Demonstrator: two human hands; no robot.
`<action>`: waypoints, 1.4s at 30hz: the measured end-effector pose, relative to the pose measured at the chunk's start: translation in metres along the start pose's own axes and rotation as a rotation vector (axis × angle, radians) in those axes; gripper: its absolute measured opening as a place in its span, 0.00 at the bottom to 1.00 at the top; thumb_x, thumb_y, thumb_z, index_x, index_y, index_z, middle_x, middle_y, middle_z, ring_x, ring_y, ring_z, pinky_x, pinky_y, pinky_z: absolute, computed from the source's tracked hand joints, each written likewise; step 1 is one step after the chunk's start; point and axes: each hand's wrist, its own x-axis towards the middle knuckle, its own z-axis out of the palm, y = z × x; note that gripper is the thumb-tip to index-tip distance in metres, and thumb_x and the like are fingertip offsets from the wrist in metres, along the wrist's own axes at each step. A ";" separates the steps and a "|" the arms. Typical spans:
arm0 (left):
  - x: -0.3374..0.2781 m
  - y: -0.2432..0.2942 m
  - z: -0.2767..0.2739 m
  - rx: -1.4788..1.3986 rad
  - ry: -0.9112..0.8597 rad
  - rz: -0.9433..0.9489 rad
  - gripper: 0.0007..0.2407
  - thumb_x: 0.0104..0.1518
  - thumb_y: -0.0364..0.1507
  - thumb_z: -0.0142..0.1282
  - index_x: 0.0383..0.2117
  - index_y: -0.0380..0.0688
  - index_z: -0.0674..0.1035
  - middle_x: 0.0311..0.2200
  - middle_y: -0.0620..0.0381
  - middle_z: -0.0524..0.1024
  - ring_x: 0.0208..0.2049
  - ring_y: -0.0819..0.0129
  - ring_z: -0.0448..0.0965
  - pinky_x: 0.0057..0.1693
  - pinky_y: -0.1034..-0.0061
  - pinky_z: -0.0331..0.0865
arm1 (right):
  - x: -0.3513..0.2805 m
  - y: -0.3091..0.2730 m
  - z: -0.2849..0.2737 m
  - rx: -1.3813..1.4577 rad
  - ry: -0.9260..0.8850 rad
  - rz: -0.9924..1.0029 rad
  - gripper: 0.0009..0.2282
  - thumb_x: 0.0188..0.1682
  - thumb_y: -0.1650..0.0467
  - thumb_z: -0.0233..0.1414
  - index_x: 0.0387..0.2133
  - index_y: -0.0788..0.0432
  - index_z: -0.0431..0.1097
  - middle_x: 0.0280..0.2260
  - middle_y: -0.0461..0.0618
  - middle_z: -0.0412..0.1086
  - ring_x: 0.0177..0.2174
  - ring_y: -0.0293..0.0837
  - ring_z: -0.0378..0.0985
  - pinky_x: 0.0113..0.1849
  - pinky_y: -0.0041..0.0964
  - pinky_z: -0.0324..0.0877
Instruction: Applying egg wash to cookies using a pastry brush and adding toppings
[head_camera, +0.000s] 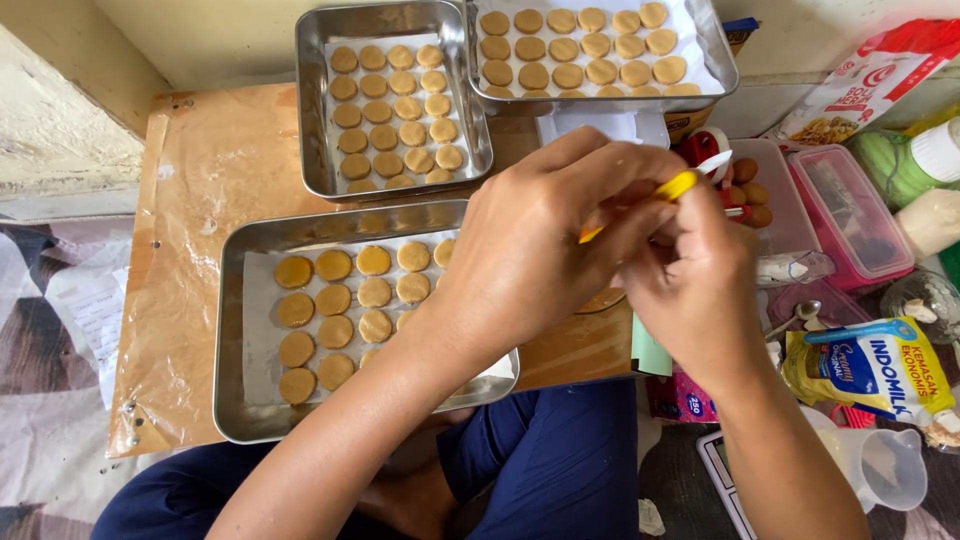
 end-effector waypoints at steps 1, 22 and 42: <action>0.001 0.002 0.000 0.001 0.003 -0.002 0.09 0.63 0.27 0.57 0.48 0.53 0.76 0.42 0.61 0.79 0.36 0.61 0.81 0.33 0.67 0.70 | -0.002 0.006 0.000 0.001 -0.003 -0.002 0.12 0.53 0.80 0.54 0.49 0.68 0.66 0.25 0.52 0.74 0.22 0.41 0.75 0.27 0.36 0.68; 0.007 0.000 -0.036 0.045 -0.089 0.088 0.05 0.62 0.31 0.53 0.41 0.55 0.73 0.36 0.57 0.77 0.32 0.48 0.80 0.32 0.57 0.67 | -0.005 0.013 0.003 -0.233 0.049 -0.166 0.04 0.59 0.81 0.56 0.44 0.71 0.68 0.32 0.61 0.68 0.30 0.59 0.73 0.34 0.52 0.66; -0.054 0.008 -0.116 0.213 0.008 0.137 0.03 0.68 0.28 0.55 0.42 0.55 0.75 0.35 0.60 0.72 0.31 0.59 0.76 0.28 0.64 0.64 | 0.013 -0.035 0.062 -0.025 -0.038 -0.373 0.07 0.56 0.78 0.57 0.44 0.71 0.70 0.35 0.60 0.74 0.34 0.51 0.76 0.35 0.44 0.68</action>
